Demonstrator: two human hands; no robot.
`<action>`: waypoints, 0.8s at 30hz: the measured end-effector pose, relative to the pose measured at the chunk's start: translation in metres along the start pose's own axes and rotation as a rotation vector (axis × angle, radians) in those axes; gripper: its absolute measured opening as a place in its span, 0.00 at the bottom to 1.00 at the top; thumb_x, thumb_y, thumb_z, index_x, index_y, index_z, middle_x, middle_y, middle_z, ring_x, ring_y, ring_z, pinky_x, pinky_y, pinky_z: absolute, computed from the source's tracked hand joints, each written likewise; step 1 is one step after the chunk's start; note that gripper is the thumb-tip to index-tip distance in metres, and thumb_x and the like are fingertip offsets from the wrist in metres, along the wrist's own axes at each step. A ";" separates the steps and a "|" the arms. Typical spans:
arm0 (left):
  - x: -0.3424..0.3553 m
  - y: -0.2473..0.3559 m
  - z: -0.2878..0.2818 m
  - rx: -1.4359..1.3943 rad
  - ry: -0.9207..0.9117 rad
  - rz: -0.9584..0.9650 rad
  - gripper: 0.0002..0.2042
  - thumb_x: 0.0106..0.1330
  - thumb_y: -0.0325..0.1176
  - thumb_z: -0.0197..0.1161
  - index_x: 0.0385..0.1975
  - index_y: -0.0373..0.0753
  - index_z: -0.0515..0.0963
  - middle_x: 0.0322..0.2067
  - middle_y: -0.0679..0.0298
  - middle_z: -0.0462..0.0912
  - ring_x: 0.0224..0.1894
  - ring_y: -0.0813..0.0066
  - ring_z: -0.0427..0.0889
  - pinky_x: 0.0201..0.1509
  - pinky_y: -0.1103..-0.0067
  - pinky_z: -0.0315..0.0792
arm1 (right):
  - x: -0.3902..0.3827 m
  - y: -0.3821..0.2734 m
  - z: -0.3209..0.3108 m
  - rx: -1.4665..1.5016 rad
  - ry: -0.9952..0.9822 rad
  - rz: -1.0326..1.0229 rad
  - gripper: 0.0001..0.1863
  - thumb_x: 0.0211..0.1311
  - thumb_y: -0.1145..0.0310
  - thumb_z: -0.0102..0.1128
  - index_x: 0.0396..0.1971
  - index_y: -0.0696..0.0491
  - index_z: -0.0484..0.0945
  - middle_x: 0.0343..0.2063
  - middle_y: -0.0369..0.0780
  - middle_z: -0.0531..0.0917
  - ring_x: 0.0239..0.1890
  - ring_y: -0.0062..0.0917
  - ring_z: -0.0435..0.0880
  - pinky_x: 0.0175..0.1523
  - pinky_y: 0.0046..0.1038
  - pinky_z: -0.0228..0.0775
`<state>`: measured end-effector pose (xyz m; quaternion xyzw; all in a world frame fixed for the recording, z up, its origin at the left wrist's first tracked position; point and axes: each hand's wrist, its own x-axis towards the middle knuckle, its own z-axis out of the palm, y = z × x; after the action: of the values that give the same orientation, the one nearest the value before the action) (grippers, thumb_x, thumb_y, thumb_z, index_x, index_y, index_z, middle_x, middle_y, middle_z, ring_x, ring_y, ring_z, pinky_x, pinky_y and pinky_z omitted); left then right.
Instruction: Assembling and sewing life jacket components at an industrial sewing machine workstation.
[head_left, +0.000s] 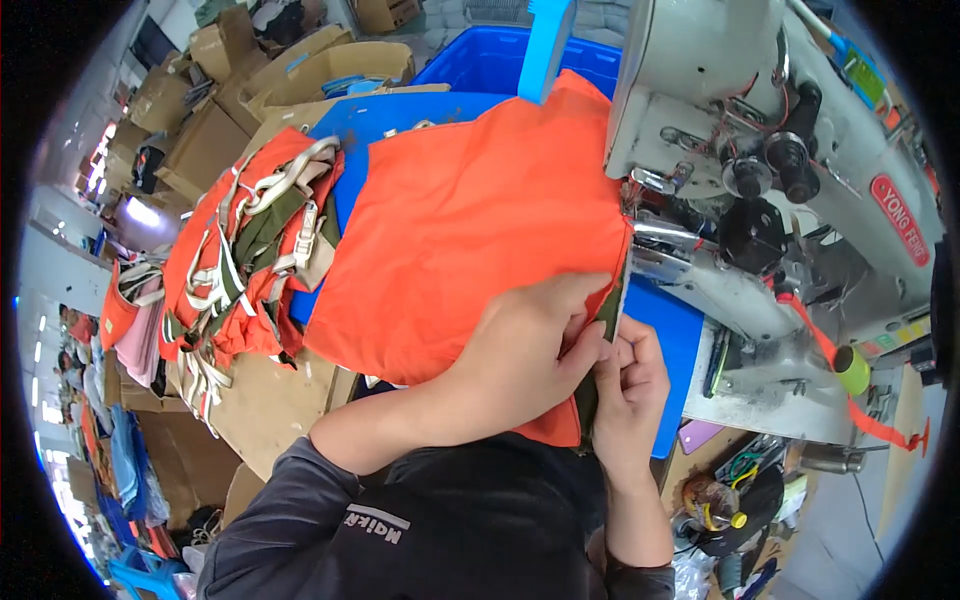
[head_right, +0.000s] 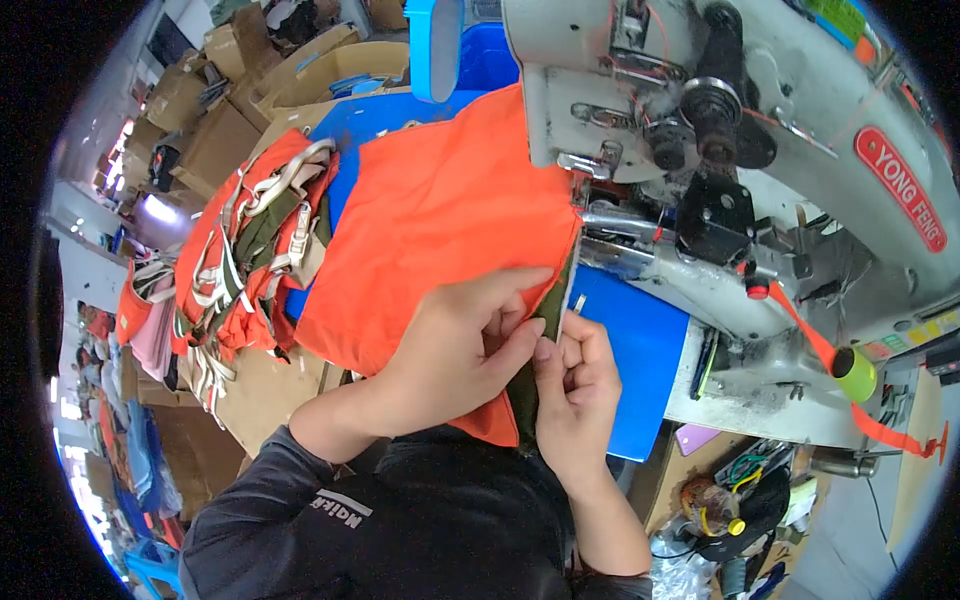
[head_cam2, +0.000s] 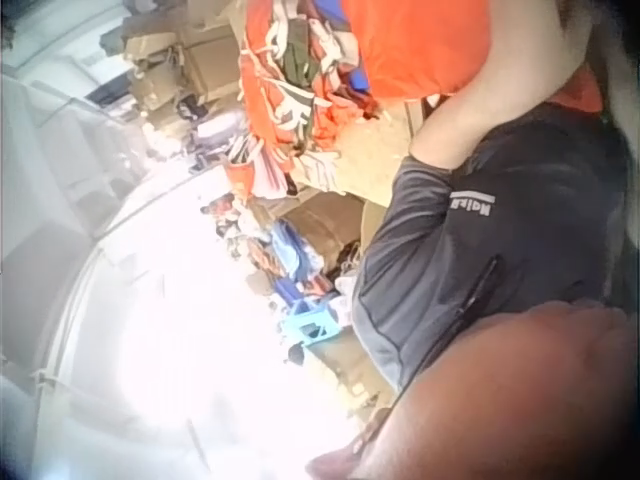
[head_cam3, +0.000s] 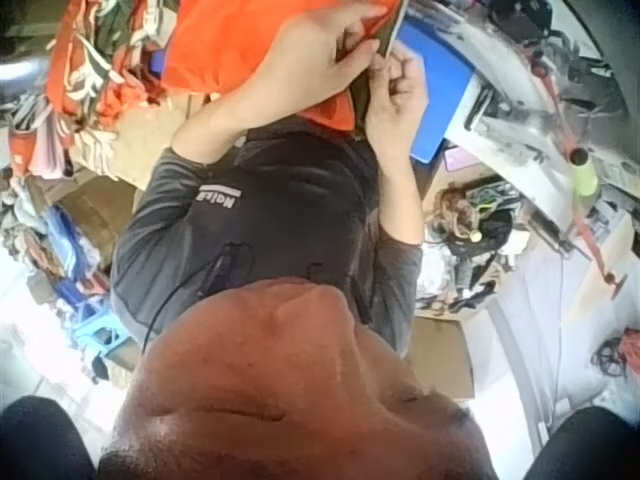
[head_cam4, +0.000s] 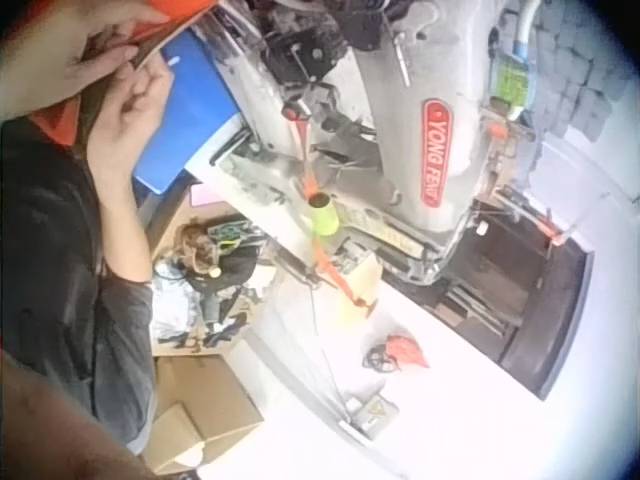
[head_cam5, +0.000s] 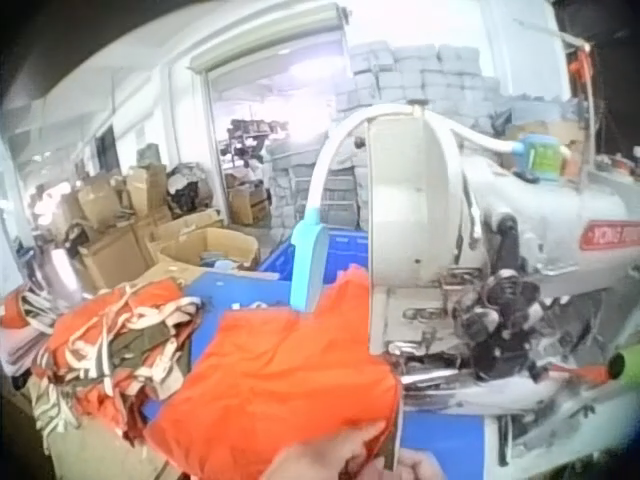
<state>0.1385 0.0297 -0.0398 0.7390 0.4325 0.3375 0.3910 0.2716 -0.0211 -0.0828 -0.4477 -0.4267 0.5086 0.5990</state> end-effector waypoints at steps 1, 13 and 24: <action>-0.002 0.003 0.001 0.085 0.059 0.114 0.20 0.60 0.23 0.64 0.54 0.31 0.74 0.24 0.60 0.73 0.21 0.70 0.75 0.24 0.76 0.68 | -0.001 0.002 0.000 0.008 0.000 0.004 0.14 0.72 0.80 0.48 0.55 0.61 0.68 0.40 0.37 0.82 0.40 0.12 0.79 0.47 0.15 0.67; 0.008 0.005 0.026 0.156 0.205 0.246 0.15 0.61 0.20 0.59 0.48 0.29 0.77 0.26 0.53 0.75 0.24 0.58 0.78 0.25 0.70 0.71 | 0.011 -0.002 0.002 0.082 0.071 -0.025 0.12 0.75 0.74 0.45 0.52 0.62 0.70 0.43 0.41 0.82 0.45 0.16 0.80 0.50 0.18 0.70; 0.032 -0.004 0.024 0.261 0.216 0.307 0.15 0.60 0.23 0.58 0.48 0.28 0.76 0.28 0.54 0.75 0.25 0.58 0.79 0.25 0.68 0.71 | 0.037 -0.002 0.003 0.088 0.103 -0.049 0.12 0.75 0.73 0.46 0.52 0.62 0.71 0.42 0.39 0.83 0.44 0.14 0.79 0.48 0.16 0.69</action>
<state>0.1700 0.0535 -0.0496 0.8000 0.3944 0.4114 0.1877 0.2737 0.0156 -0.0785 -0.4361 -0.3833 0.4883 0.6515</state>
